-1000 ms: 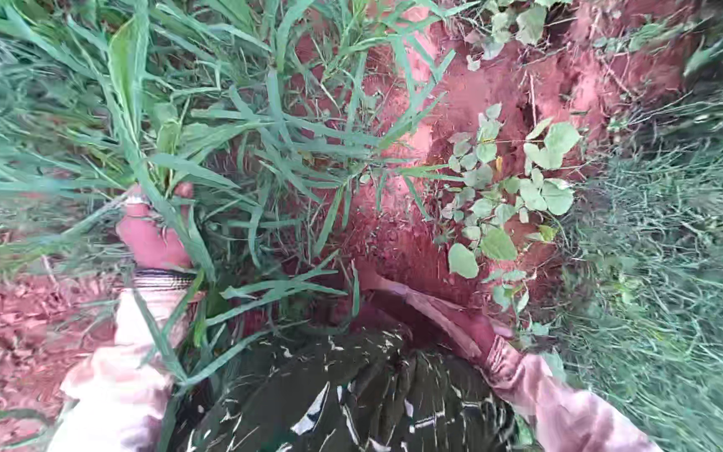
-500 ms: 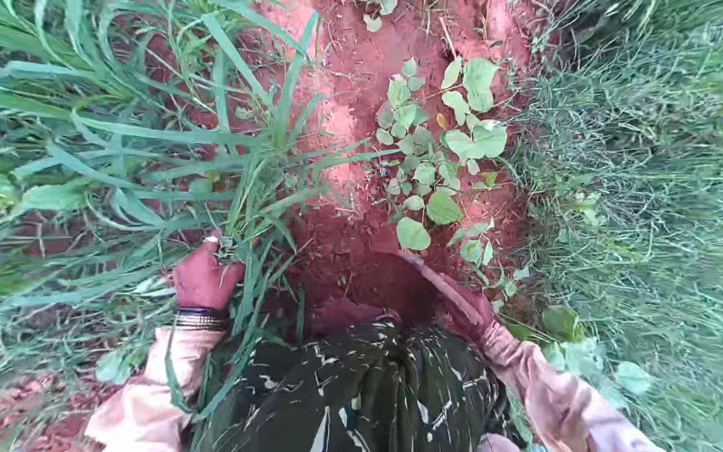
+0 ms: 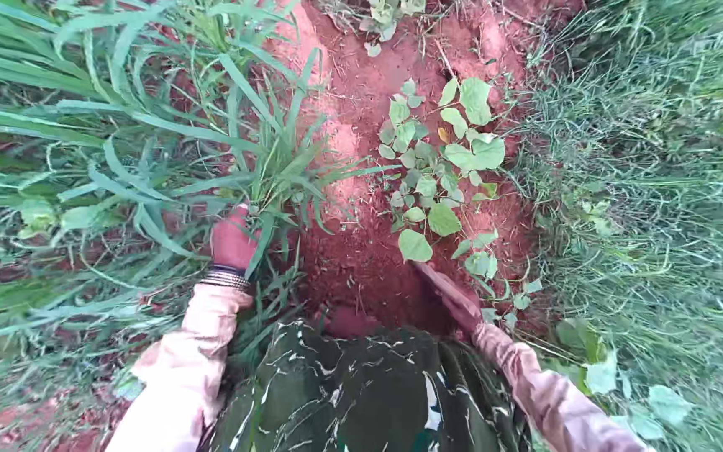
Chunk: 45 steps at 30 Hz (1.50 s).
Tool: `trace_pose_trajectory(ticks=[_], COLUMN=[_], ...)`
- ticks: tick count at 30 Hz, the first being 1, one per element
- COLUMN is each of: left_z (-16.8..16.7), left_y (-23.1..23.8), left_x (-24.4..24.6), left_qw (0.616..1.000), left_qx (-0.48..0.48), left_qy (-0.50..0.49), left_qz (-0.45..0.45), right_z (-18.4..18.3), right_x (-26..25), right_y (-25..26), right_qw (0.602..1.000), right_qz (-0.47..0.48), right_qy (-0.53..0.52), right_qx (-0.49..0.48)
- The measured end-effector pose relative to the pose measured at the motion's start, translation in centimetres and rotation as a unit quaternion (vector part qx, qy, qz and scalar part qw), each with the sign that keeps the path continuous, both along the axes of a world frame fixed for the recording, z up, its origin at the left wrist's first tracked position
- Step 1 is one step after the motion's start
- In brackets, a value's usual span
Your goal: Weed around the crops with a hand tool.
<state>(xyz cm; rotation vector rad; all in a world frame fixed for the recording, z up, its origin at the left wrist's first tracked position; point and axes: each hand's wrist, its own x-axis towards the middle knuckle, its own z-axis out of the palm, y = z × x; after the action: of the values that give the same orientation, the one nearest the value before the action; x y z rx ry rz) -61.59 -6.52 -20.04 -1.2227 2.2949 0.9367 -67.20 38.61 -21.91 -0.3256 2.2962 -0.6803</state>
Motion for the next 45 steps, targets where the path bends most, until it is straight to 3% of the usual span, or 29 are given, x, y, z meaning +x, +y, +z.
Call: trace_pose_trajectory(ticks=[1,2,3,5,9,11,13,16,18,22,28,31,35,38,40,41,43,45], left_z=[-0.4,-0.6,-0.9,-0.7,-0.7,-3.0,-5.7,-7.0,-7.2,-7.9,-8.2,-7.6,-7.9,-7.8,-7.8,-7.9,-7.5,-5.8], left_y=[0.2,0.0,-0.2,0.5,2.3,3.9,5.1,5.8,5.6,5.8,5.8,5.9,5.7,6.0,6.0,5.5,6.2,7.0], left_x=[-0.4,-1.2,-2.2,-3.5,-4.9,-4.9,-4.9,-4.9,-4.5,-3.6,-3.3,-3.7,-4.2,-3.9,-3.8,-3.9,-3.7,-5.4], left_qw=[1.000,0.999,0.998,0.999,0.990,0.980,0.976,0.978,0.980,0.978,0.979,0.978,0.975,0.977,0.981,0.985,0.982,0.947], left_qx=[-0.005,-0.003,-0.009,-0.004,-0.009,-0.023,-0.001,0.047,0.041,-0.010,-0.017,-0.017,-0.035,-0.022,-0.015,-0.013,-0.026,-0.076], left_qy=[0.028,0.042,0.052,0.032,0.063,0.119,0.091,0.022,0.031,0.110,0.066,0.023,0.004,-0.016,-0.010,0.010,0.143,0.273], left_qz=[-0.013,-0.016,-0.024,-0.038,-0.123,-0.160,-0.196,-0.202,-0.191,-0.176,-0.192,-0.204,-0.218,-0.212,-0.191,-0.171,-0.121,-0.151], right_z=[2.1,1.9,-0.2,-0.9,-1.4,-0.9,-1.3,-3.3,-4.1,0.0,1.0,0.7,2.8,0.9,-0.8,-1.8,-2.0,-1.4], right_x=[-1.9,-3.0,-2.9,-3.3,-1.3,-2.2,-2.9,-3.2,-2.9,0.4,0.9,3.4,8.0,3.6,-0.5,-1.1,-1.4,-1.4], right_y=[-4.4,-6.0,-4.6,-1.1,2.5,-2.1,-5.7,-4.1,-4.2,-9.5,-11.9,-10.6,-8.4,-12.4,-14.9,-15.4,-14.9,-14.9], right_qw=[0.980,0.971,0.988,0.991,0.987,0.989,0.980,0.975,0.948,0.902,0.938,0.964,0.959,0.949,0.932,0.936,0.948,0.949], right_qz=[-0.083,-0.108,-0.078,-0.027,0.004,-0.074,-0.145,-0.121,-0.167,-0.363,-0.311,-0.260,-0.275,-0.294,-0.282,-0.280,-0.283,-0.282], right_qy=[-0.148,-0.183,-0.125,-0.130,-0.153,-0.126,-0.126,-0.141,-0.214,-0.229,-0.146,-0.057,-0.066,-0.101,-0.207,-0.200,-0.144,-0.141], right_qx=[0.103,0.114,0.050,-0.031,-0.038,0.015,0.041,-0.119,-0.166,-0.035,0.034,0.002,-0.013,0.052,0.091,0.075,0.031,0.011])
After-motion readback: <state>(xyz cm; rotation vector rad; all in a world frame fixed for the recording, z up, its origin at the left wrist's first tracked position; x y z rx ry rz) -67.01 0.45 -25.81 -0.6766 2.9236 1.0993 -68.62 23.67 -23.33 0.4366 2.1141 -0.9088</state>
